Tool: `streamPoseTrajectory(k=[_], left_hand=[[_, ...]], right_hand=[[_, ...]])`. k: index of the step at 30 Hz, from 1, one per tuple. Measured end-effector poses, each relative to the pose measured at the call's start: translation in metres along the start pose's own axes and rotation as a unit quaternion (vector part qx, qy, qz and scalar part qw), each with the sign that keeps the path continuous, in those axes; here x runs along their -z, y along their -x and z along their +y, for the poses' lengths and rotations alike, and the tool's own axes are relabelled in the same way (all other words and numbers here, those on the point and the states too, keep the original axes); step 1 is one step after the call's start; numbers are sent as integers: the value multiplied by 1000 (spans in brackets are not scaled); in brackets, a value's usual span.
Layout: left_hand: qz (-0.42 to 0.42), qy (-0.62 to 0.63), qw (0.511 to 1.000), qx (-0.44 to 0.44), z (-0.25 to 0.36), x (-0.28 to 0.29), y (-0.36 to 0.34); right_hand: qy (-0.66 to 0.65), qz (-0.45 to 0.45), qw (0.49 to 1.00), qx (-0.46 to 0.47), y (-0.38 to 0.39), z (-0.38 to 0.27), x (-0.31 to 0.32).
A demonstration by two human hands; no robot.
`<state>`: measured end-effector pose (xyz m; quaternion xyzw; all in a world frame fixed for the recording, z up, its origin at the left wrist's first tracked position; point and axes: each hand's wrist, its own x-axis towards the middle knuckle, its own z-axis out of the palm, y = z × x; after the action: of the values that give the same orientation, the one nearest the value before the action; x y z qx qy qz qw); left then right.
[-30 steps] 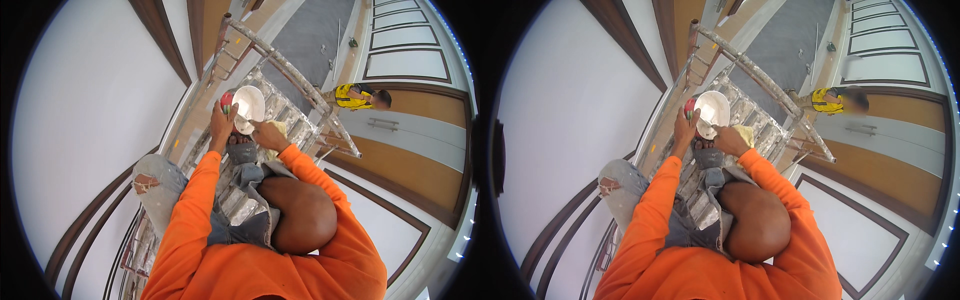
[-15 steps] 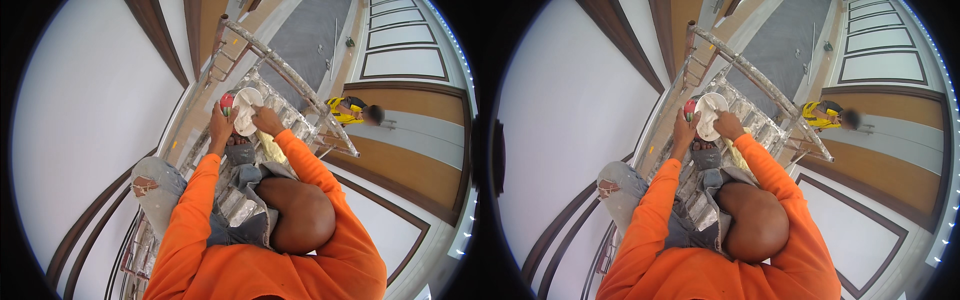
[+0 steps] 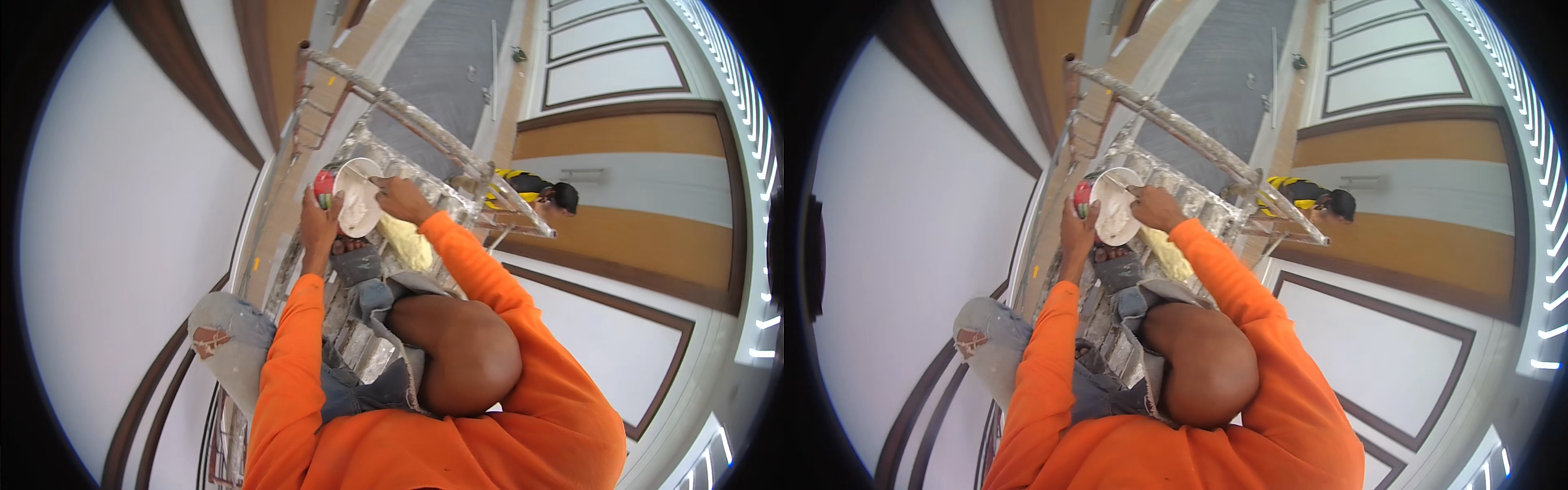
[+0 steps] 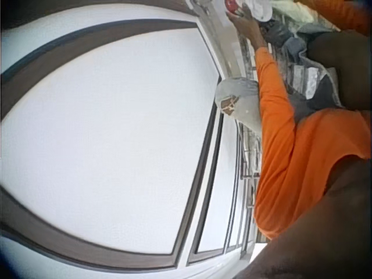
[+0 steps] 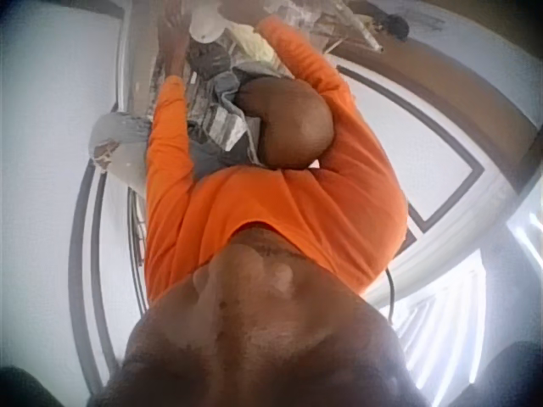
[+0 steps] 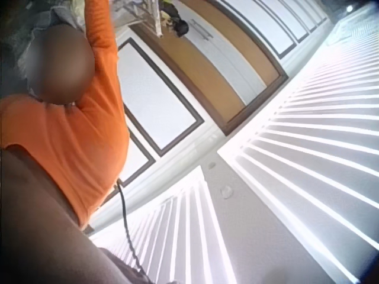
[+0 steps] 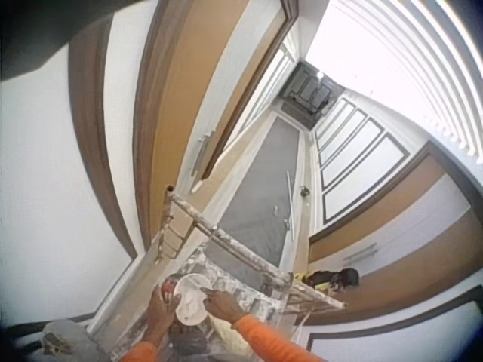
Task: The person stands on scaffolding and uses a putty knife to scoop white plaster from a bucket. They apply the plaster to the ceiling's decorative brown trim, smoothing it along the edges. The person occasionally pauses to wipe the trim with their hand.
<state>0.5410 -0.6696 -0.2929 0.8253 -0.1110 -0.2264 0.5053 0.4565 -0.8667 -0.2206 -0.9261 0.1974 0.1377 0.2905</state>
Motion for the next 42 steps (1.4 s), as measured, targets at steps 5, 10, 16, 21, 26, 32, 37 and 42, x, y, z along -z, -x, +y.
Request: streamPoseTrajectory(k=[5,10,16,21,26,32,37,42], left_hand=[[63,12,998,17,-13,-3,-2],[16,6,1000,19,4,-2,2],[11,9,1000,21,-1,-4,2],[28,-12,1000,5,0,-6,0],[8,-3,1000,23,12,0,6],[32,-9,999,9,-4,0,1],[25,-24,999,5,1,-6,6],[17,-11,1000,22,-1,-1,1]], right_hand=[[13,-77,997,-1,46,-36,-37],[-34,-17,998,-45,44,-14,-24],[9,-30,998,59,49,9,-61],[99,-115,987,45,57,-25,-56],[-35,-69,996,-44,42,-15,-22],[-47,-136,990,-9,39,-6,-38],[-33,-34,998,-47,50,-2,-58],[-149,-142,969,-134,46,-38,6]])
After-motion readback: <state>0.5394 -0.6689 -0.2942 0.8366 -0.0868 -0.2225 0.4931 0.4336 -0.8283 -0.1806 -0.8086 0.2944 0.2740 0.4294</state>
